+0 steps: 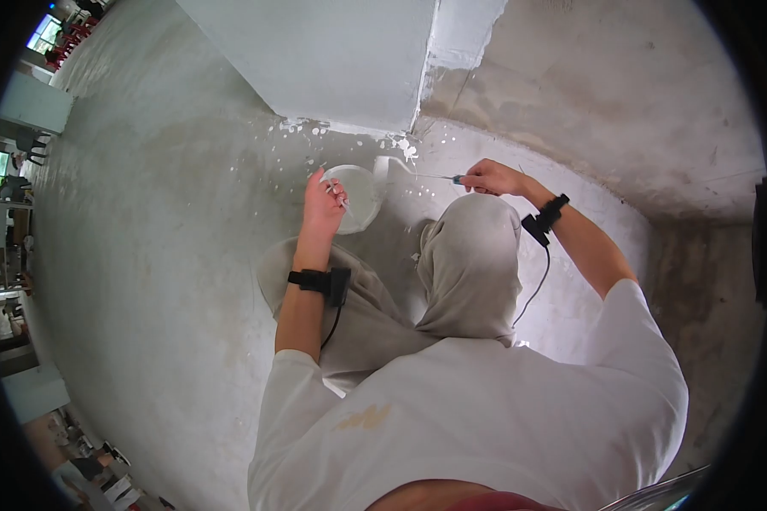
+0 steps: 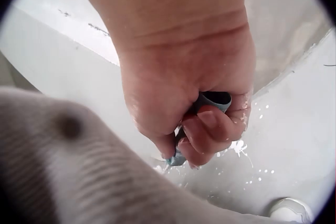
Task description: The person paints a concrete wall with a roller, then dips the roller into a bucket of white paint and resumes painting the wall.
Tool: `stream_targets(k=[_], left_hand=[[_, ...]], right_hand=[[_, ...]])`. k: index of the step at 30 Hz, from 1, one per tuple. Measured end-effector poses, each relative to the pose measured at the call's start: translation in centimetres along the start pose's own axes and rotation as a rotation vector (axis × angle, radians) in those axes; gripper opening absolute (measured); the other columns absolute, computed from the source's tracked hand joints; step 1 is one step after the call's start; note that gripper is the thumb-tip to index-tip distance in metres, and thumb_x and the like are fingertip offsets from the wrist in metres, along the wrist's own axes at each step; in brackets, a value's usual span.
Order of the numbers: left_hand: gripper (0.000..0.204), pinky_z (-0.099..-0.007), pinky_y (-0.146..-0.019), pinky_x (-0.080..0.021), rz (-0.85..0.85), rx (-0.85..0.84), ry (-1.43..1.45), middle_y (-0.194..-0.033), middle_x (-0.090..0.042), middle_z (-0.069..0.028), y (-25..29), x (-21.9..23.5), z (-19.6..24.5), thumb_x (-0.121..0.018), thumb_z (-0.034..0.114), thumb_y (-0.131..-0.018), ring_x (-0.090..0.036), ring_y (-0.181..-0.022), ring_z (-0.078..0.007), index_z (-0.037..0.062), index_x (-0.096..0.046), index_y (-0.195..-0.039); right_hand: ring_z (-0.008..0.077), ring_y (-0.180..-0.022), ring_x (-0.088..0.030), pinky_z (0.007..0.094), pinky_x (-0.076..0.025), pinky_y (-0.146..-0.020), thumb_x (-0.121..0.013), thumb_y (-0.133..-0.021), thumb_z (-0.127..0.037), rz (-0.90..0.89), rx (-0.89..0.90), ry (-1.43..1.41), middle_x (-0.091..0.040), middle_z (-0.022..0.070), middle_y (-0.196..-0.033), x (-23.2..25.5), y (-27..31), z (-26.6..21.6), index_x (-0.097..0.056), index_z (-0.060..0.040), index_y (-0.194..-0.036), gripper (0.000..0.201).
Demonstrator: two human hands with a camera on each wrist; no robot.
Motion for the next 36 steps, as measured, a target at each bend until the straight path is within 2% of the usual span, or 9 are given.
stream_targets(k=[2,4,9,15,25,31,33,34,36], left_hand=[[0.036,-0.0289,-0.061,-0.038,-0.005,0.005,-0.014,-0.068,-0.045,-0.0015,-0.1,-0.5,-0.4,-0.051,0.042,-0.091,-0.043,-0.062,-0.0157,0.0061,-0.05,-0.088],[0.037,-0.0289,-0.061,-0.038,-0.016,0.003,-0.025,-0.07,-0.045,-0.0019,0.2,-0.4,-0.4,-0.051,0.042,-0.092,-0.043,-0.064,-0.0161,0.0056,-0.05,-0.089],[0.041,-0.0284,-0.071,-0.043,-0.067,-0.004,-0.144,-0.077,-0.052,-0.0038,0.8,-2.4,-1.0,-0.049,0.043,-0.093,-0.051,-0.075,-0.0175,0.0031,-0.054,-0.098],[0.044,-0.0282,-0.077,-0.044,-0.169,0.043,-0.243,-0.083,-0.056,-0.0056,1.0,-4.3,-2.3,-0.046,0.043,-0.095,-0.053,-0.078,-0.0171,0.0011,-0.056,-0.104],[0.05,-0.0315,-0.084,-0.046,-0.263,0.076,-0.344,-0.09,-0.062,-0.0091,2.6,-7.3,-3.1,-0.037,0.043,-0.096,-0.059,-0.086,-0.02,-0.0002,-0.056,-0.112],[0.059,-0.0319,-0.09,-0.044,-0.244,0.084,-0.354,-0.095,-0.061,-0.009,2.2,-6.7,-3.1,-0.035,0.048,-0.096,-0.059,-0.094,-0.0223,-0.0027,-0.054,-0.12],[0.06,-0.0327,-0.089,-0.044,-0.161,0.07,-0.243,-0.095,-0.06,-0.0093,2.0,-5.3,-2.8,-0.036,0.05,-0.096,-0.059,-0.094,-0.0236,-0.003,-0.054,-0.117],[0.06,-0.0327,-0.089,-0.044,-0.161,0.069,-0.242,-0.095,-0.06,-0.0093,1.9,-5.2,-2.7,-0.036,0.05,-0.096,-0.059,-0.094,-0.0236,-0.003,-0.054,-0.117],[0.058,-0.0344,-0.085,-0.045,-0.113,0.049,-0.156,-0.093,-0.061,-0.0099,1.6,-3.9,-2.6,-0.039,0.053,-0.094,-0.061,-0.092,-0.0248,-0.0003,-0.055,-0.111]], right_hand=[[0.0061,-0.054,-0.041,0.0248,-0.033,-0.048,-0.055,-0.095,-0.037,-0.137,-0.041,0.021,-0.048,-0.0045,-0.063,-1.8,-1.5,-0.3,-0.066,-0.0033,-0.087,0.036],[0.0056,-0.054,-0.04,0.0246,-0.033,-0.048,-0.054,-0.095,-0.034,-0.167,-0.041,0.035,-0.049,-0.0049,-0.065,-3.5,-2.8,-0.9,-0.067,-0.0037,-0.089,0.033],[0.0046,-0.055,-0.041,0.0238,-0.035,-0.048,-0.054,-0.093,-0.027,-0.391,-0.117,-0.145,-0.05,-0.0052,-0.067,-6.1,-4.8,-0.6,-0.066,-0.0042,-0.093,0.026],[0.0023,-0.053,-0.042,0.0193,-0.034,-0.046,-0.054,-0.092,-0.023,-0.376,-0.092,-0.128,-0.053,-0.0052,-0.068,-6.7,-5.7,-0.9,-0.062,-0.0049,-0.086,0.021],[0.0035,-0.05,-0.044,0.023,-0.035,-0.042,-0.054,-0.092,-0.024,-0.405,-0.114,-0.034,-0.055,-0.0017,-0.063,-6.8,-6.6,0.1,-0.061,-0.0053,-0.077,0.025],[0.0141,-0.057,-0.055,0.0315,-0.043,-0.051,-0.054,-0.092,-0.026,-0.238,0.083,0.274,-0.061,0.0064,-0.068,-6.1,-6.7,-1.6,-0.063,0.0016,-0.086,0.03],[0.026,-0.068,-0.062,0.0396,-0.047,-0.063,-0.053,-0.092,-0.026,-0.108,0.343,0.514,-0.064,0.0142,-0.076,-5.5,-5.0,-4.4,-0.062,0.002,-0.099,0.03],[0.026,-0.068,-0.062,0.0396,-0.047,-0.063,-0.053,-0.092,-0.026,-0.109,0.343,0.514,-0.064,0.0142,-0.076,-5.3,-4.4,-4.4,-0.062,0.002,-0.099,0.03],[0.041,-0.087,-0.06,0.0466,-0.046,-0.078,-0.053,-0.092,-0.027,-0.081,0.374,0.556,-0.064,0.023,-0.09,-5.0,-3.1,-4.3,-0.06,-0.0014,-0.104,0.029]])
Point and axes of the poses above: each hand's wrist, its own y-axis away from the middle knuckle, its own x-axis out of the back of the hand, z = x × y, the point moved 10 cm from there along -y, towards the middle knuckle
